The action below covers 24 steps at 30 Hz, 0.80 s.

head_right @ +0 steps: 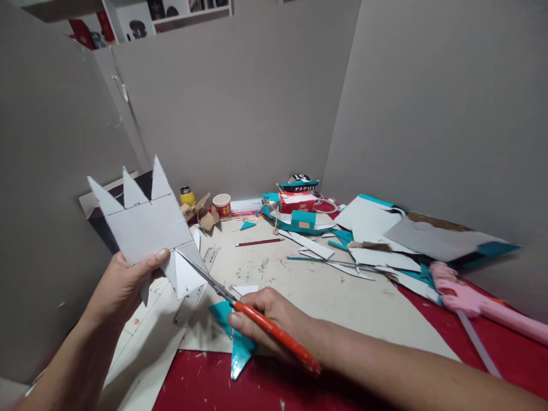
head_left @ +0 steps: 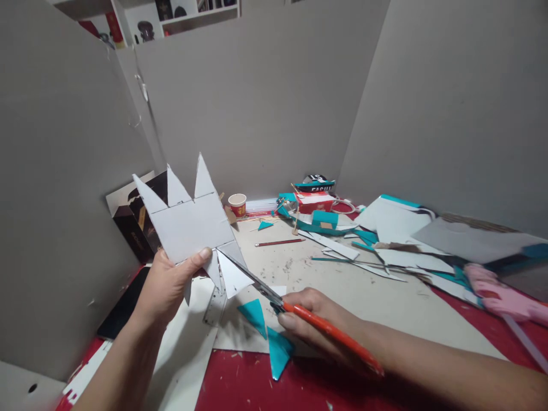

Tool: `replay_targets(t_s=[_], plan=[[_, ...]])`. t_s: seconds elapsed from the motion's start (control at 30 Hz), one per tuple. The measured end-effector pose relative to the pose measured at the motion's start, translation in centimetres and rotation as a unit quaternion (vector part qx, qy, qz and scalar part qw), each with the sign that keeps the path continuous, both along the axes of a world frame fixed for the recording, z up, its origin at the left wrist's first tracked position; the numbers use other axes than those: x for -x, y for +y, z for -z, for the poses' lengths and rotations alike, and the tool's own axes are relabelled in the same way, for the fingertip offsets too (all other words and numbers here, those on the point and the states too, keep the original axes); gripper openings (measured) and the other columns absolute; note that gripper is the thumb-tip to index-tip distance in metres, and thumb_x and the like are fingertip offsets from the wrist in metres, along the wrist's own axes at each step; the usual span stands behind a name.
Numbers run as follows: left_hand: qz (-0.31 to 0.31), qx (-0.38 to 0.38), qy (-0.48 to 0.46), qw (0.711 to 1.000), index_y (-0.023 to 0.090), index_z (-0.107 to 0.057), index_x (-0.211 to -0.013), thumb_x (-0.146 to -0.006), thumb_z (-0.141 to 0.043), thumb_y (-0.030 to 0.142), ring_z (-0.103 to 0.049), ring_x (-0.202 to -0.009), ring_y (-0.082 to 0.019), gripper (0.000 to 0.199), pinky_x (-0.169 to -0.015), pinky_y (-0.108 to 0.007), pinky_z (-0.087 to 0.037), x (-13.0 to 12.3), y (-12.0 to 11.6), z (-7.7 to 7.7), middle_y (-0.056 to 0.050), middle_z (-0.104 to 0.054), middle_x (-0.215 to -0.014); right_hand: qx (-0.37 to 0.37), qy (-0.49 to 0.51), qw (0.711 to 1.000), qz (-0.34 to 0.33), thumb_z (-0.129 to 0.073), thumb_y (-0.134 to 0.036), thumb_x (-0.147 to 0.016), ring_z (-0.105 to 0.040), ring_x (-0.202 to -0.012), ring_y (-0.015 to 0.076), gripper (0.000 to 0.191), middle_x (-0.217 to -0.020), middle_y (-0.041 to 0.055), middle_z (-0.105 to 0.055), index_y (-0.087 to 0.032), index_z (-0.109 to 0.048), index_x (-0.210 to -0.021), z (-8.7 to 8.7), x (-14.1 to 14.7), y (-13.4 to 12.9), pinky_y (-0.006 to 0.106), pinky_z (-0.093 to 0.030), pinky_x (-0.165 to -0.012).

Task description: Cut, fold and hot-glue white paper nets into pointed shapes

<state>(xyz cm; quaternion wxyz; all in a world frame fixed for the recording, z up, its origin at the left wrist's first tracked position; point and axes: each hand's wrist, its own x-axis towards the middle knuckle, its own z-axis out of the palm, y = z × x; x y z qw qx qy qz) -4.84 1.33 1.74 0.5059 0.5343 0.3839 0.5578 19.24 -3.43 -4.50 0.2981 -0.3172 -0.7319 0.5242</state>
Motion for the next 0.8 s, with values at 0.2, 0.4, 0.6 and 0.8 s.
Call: replay_targets(t_s=[0.2,0.4,0.6,0.8], plan=[[0.003,0.006,0.006,1.000,0.016,-0.071,-0.092,-0.068,-0.077,0.024,-0.068,-0.072,-0.017,0.027,-0.060,-0.024,-0.056,0.0,0.3,0.1,-0.007,-0.074,-0.088,0.006,-0.005,1.000,0.012,-0.043,-0.057,-0.089,-0.021,-0.049,0.0066,0.050,-0.053,-0.0072,-0.025,-0.020,-0.032,-0.058,-1.0,0.2,-0.1,0.022,-0.018,-0.042],[0.017,0.008,0.010,1.000,0.016,-0.071,-0.096,-0.069,-0.076,0.024,-0.069,-0.075,-0.017,0.029,-0.065,-0.026,-0.058,0.3,0.5,0.2,-0.007,-0.074,-0.090,0.020,-0.010,1.000,-0.015,-0.037,-0.057,-0.092,-0.027,-0.043,0.0062,0.051,-0.046,-0.0068,-0.031,-0.019,-0.037,-0.058,-2.0,-0.2,-0.2,0.020,-0.019,-0.039],[0.021,0.014,-0.016,1.000,0.017,-0.070,-0.097,-0.069,-0.077,0.022,-0.068,-0.072,-0.015,0.030,-0.066,-0.026,-0.058,0.2,0.5,0.3,-0.004,-0.074,-0.087,0.048,-0.013,0.998,-0.025,-0.032,-0.059,-0.093,-0.031,-0.038,0.0065,0.055,-0.041,-0.0059,-0.034,-0.019,-0.038,-0.055,-1.9,-0.6,-0.1,0.020,-0.019,-0.037],[-0.049,0.003,-0.053,0.997,0.014,-0.070,-0.096,-0.064,-0.079,0.022,-0.069,-0.079,-0.019,0.034,-0.066,-0.027,-0.059,-0.1,0.7,0.1,-0.007,-0.074,-0.093,0.025,-0.061,0.998,-0.012,-0.035,-0.061,-0.089,-0.029,-0.041,0.0068,0.051,-0.047,-0.0062,-0.034,-0.020,-0.038,-0.060,-2.2,-0.8,0.2,0.020,-0.022,-0.038]])
